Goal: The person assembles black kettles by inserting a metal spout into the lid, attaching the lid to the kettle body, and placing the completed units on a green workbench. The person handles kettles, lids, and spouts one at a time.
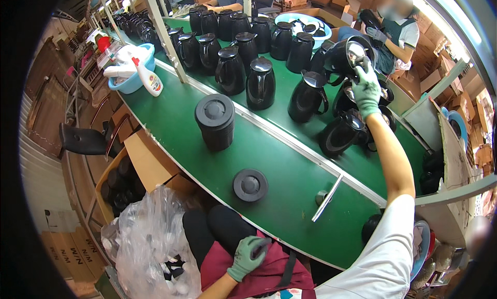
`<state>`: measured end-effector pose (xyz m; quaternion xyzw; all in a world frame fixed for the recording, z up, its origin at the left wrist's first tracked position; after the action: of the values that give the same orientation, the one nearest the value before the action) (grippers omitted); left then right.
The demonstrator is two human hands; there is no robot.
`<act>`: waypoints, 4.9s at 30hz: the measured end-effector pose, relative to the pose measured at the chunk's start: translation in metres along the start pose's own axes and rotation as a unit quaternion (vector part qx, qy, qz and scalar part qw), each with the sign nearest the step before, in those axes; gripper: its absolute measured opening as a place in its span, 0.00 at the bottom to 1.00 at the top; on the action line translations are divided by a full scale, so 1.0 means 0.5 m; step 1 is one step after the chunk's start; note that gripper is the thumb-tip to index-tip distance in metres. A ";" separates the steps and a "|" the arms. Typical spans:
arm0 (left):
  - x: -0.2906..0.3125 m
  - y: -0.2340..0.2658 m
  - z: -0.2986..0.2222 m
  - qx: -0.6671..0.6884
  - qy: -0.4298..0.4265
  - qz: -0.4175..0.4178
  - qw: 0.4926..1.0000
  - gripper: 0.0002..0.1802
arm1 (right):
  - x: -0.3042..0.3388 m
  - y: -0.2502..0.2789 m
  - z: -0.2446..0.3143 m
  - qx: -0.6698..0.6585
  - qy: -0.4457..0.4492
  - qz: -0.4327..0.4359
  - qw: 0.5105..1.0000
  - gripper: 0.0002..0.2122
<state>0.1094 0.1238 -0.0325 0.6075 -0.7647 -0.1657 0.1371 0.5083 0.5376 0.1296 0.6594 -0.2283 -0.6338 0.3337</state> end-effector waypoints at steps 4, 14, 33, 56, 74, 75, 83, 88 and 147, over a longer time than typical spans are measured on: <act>-0.004 0.018 0.019 0.417 0.132 -0.037 0.898 0.18 | 0.128 0.229 0.139 -0.174 0.098 -0.051 0.979 0.16; 0.134 0.119 0.017 0.730 0.107 0.226 0.637 0.37 | 0.494 0.445 0.470 -0.526 0.154 0.295 0.782 0.16; 0.304 0.180 0.101 0.381 0.099 -0.089 0.915 0.29 | 0.479 0.414 0.680 -0.603 0.224 0.490 0.588 0.20; 0.327 0.337 0.069 0.232 0.101 -0.069 0.965 0.28 | 0.613 0.335 0.627 -0.651 0.077 0.510 0.557 0.40; 0.443 0.200 0.252 0.445 0.135 -0.260 0.846 0.30 | 0.451 0.033 0.721 -0.237 0.060 0.311 0.919 0.42; 0.445 0.200 0.258 0.440 0.137 -0.263 0.848 0.30 | 0.466 -0.013 0.706 -0.176 0.051 0.405 0.896 0.46; 0.470 0.204 0.252 0.512 0.146 -0.236 0.813 0.30 | 0.593 0.013 0.640 -0.128 0.182 0.353 0.909 0.41; 0.405 0.224 0.202 0.468 0.150 -0.171 0.854 0.30 | 0.561 0.108 0.610 -0.504 -0.007 0.224 0.834 0.40; 0.279 0.366 -0.071 -0.151 -0.045 -0.197 0.968 0.23 | 0.695 0.317 0.739 -0.747 -0.121 0.345 0.556 0.32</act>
<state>-0.0688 0.0225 0.0777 0.7104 -0.6013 -0.3302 0.1577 0.1946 0.1238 0.0173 -0.0381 0.0789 -0.4876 0.8687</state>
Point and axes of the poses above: each hand's wrist, its own x-axis away from the middle knuckle, its own y-axis out of the back of the hand, z = x × y, the point moved 2 cm from there along -x, towards the middle knuckle, and after that the axes turned 3 degrees about y, right-handed, at the moved point
